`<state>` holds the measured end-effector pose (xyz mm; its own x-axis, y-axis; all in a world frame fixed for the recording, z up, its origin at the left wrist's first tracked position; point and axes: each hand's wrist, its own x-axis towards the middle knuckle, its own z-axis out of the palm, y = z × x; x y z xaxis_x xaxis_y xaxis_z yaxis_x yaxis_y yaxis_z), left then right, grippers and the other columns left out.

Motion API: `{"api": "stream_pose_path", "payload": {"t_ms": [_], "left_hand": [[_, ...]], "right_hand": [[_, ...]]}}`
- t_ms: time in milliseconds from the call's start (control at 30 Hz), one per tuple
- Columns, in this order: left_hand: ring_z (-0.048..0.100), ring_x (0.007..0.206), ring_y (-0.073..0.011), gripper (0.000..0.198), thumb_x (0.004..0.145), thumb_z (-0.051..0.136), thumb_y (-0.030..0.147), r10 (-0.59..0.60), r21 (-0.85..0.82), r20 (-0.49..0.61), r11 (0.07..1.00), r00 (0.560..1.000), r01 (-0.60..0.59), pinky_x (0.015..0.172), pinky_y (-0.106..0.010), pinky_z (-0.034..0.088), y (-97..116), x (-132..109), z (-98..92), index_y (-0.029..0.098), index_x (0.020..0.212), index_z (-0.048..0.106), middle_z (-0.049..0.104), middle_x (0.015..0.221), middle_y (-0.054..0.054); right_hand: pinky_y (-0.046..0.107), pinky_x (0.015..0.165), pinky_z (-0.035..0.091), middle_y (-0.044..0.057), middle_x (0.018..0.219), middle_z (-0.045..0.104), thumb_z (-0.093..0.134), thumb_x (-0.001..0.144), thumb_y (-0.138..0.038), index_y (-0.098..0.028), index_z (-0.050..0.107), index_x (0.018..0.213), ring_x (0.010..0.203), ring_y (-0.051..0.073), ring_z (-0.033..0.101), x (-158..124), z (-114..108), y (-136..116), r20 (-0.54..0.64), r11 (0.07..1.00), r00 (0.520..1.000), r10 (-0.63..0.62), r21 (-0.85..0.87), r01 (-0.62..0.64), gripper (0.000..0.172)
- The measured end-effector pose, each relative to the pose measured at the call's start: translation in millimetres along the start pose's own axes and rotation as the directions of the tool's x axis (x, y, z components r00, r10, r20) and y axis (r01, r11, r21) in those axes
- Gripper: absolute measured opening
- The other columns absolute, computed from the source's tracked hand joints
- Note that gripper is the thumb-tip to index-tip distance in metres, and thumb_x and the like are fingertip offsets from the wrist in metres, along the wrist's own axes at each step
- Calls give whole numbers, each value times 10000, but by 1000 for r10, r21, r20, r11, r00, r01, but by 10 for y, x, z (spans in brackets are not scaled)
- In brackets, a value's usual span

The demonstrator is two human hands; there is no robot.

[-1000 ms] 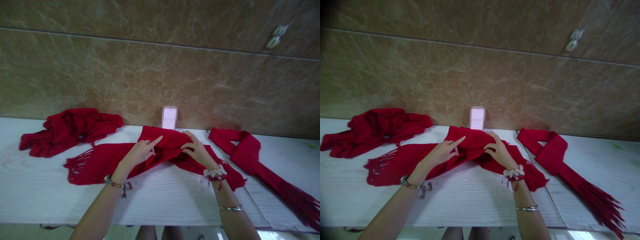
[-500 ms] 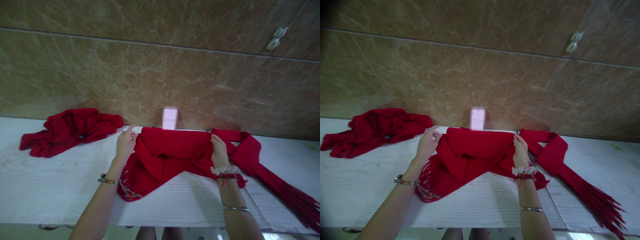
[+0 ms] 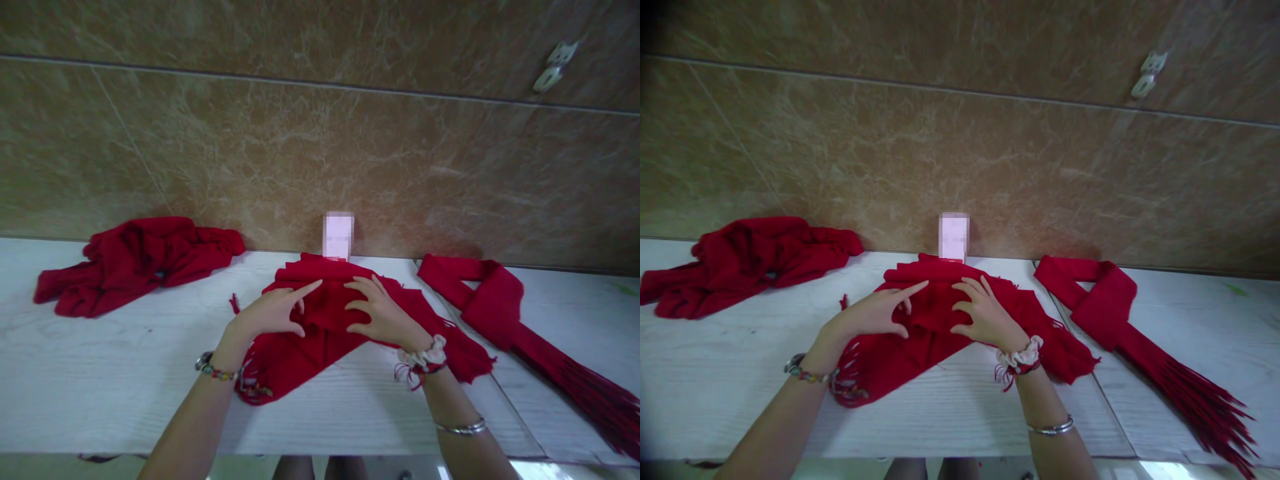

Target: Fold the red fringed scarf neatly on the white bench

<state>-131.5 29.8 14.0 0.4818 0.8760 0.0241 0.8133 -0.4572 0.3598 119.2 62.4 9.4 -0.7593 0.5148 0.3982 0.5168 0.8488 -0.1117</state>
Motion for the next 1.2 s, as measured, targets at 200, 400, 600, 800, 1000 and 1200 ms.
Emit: {"api": "stream_pose_path", "payload": {"t_ms": [200,400,600,800,1000,1200], "left_hand": [[570,678,-135,806,674,522,68,0,121,9,993,1000,-1,620,-215,413,-2,27,73,255,1384,189,626,764,31],[591,698,-139,747,743,536,171,-64,24,-322,997,945,76,690,-251,449,-44,27,-33,258,1386,165,639,765,36],[604,757,-155,703,767,552,231,-158,-97,-640,987,752,124,776,-298,451,-111,21,-66,228,1376,200,648,756,34],[596,718,-150,644,770,560,216,-213,-88,-699,973,683,213,728,-279,452,-124,53,-37,245,1348,275,638,727,42],[587,702,-159,640,774,547,190,-173,-10,-708,972,685,235,695,-277,450,-132,69,-27,232,1351,273,631,709,32],[591,735,-172,525,782,545,204,-156,32,-755,962,638,272,716,-290,453,-221,57,-25,229,1284,393,647,727,17]], "right_hand": [[602,1025,152,113,1347,374,699,628,-254,-189,662,897,1299,328,194,4,36,-63,126,997,992,1,-71,9,280],[574,1036,172,92,1304,437,587,741,-212,-185,662,738,1297,283,226,16,-35,-83,9,998,1000,18,-58,-17,79],[690,975,81,154,1371,350,658,594,-573,-162,613,984,1301,378,156,18,44,-158,37,992,999,-4,-125,8,568],[695,972,54,181,1344,379,518,618,-704,-142,605,952,1292,388,174,92,184,-457,-46,987,998,45,-154,-52,659],[694,979,-31,144,1297,443,600,724,-354,-172,615,901,1279,373,212,140,383,-698,-28,972,995,93,-213,-96,254],[635,1018,11,123,1119,560,466,767,-139,-190,598,790,1194,303,371,104,229,-480,-311,945,926,212,-176,-276,143]]}}
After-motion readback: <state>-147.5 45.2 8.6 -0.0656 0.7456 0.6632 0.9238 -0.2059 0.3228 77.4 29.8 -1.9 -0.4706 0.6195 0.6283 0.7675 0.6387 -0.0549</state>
